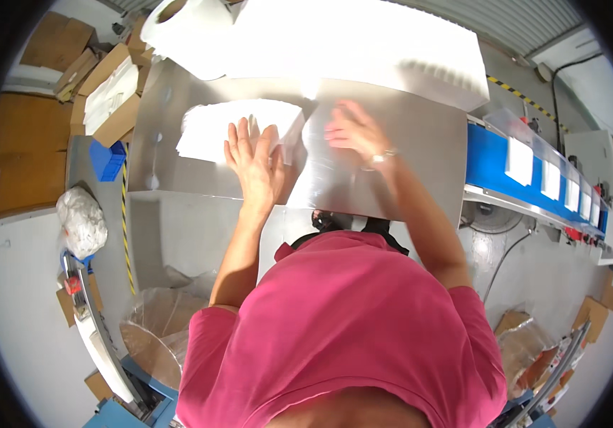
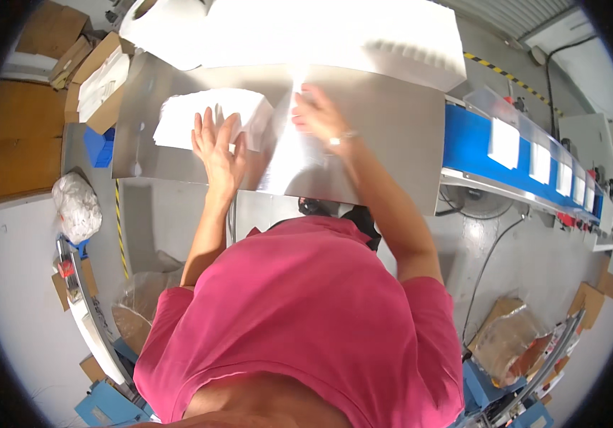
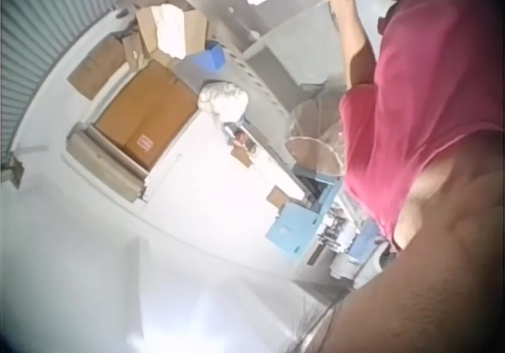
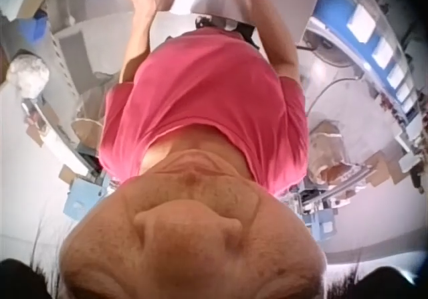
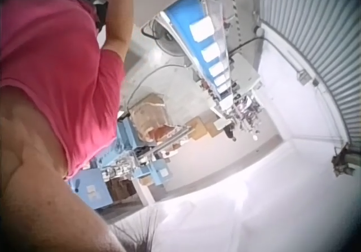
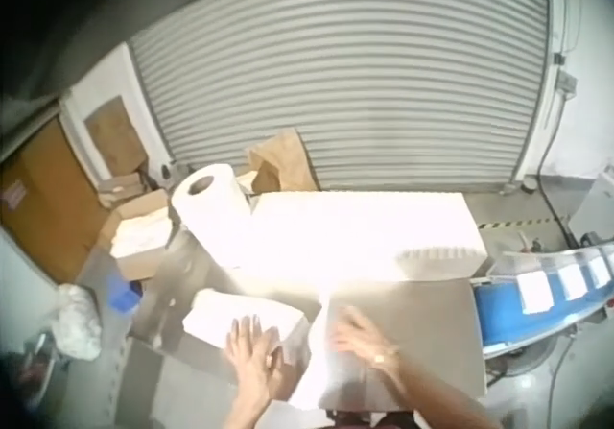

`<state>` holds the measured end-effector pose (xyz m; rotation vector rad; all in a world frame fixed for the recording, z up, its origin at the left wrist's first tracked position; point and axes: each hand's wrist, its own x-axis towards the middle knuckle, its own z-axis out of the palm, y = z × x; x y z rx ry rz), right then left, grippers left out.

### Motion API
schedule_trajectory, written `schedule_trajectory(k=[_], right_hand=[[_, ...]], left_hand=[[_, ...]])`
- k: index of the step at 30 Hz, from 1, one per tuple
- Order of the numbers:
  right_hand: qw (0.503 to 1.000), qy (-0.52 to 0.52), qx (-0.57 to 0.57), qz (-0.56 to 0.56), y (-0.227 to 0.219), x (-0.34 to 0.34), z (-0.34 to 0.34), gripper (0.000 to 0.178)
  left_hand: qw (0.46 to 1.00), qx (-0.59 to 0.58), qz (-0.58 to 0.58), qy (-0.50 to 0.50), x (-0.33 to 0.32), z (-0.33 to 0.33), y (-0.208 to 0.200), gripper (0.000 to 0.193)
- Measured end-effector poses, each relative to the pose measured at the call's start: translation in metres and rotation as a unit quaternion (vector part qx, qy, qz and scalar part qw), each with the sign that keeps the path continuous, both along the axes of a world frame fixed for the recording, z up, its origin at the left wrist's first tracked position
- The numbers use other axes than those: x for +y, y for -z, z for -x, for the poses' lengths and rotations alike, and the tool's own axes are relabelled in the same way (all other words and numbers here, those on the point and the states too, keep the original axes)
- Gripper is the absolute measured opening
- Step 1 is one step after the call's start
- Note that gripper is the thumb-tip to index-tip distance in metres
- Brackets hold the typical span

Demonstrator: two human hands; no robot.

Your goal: Loading stacks of paper products onto a conveyor belt for packaging.

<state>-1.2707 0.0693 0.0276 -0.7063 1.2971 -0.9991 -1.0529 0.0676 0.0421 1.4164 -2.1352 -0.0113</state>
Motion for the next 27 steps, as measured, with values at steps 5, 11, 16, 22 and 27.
schedule_trajectory(k=[5, 11, 16, 22, 27], right_hand=[[0.996, -0.088, -0.012, 0.0, -0.014, -0.044, -0.051, 0.053], [0.992, -0.116, -0.028, -0.035, -0.026, -0.048, -0.031, 0.061], [0.988, -0.105, 0.075, -0.084, -0.035, 0.005, 0.045, 0.066], [0.99, -0.083, 0.056, -0.102, -0.037, 0.061, 0.136, 0.054], [0.989, -0.083, -0.081, -0.089, -0.019, 0.075, 0.162, 0.04]], left_hand=[[0.976, 0.156, -0.04, -0.147, -0.095, -0.113, 0.015, 0.052], [0.748, 0.5, -0.431, -0.065, -0.135, -0.136, 0.044, 0.039], [0.802, 0.42, -0.423, -0.044, -0.064, -0.022, 0.021, 0.025], [0.986, 0.126, -0.088, -0.063, 0.038, 0.097, -0.006, 0.041], [0.986, 0.018, -0.068, 0.152, 0.094, 0.184, -0.023, 0.03]])
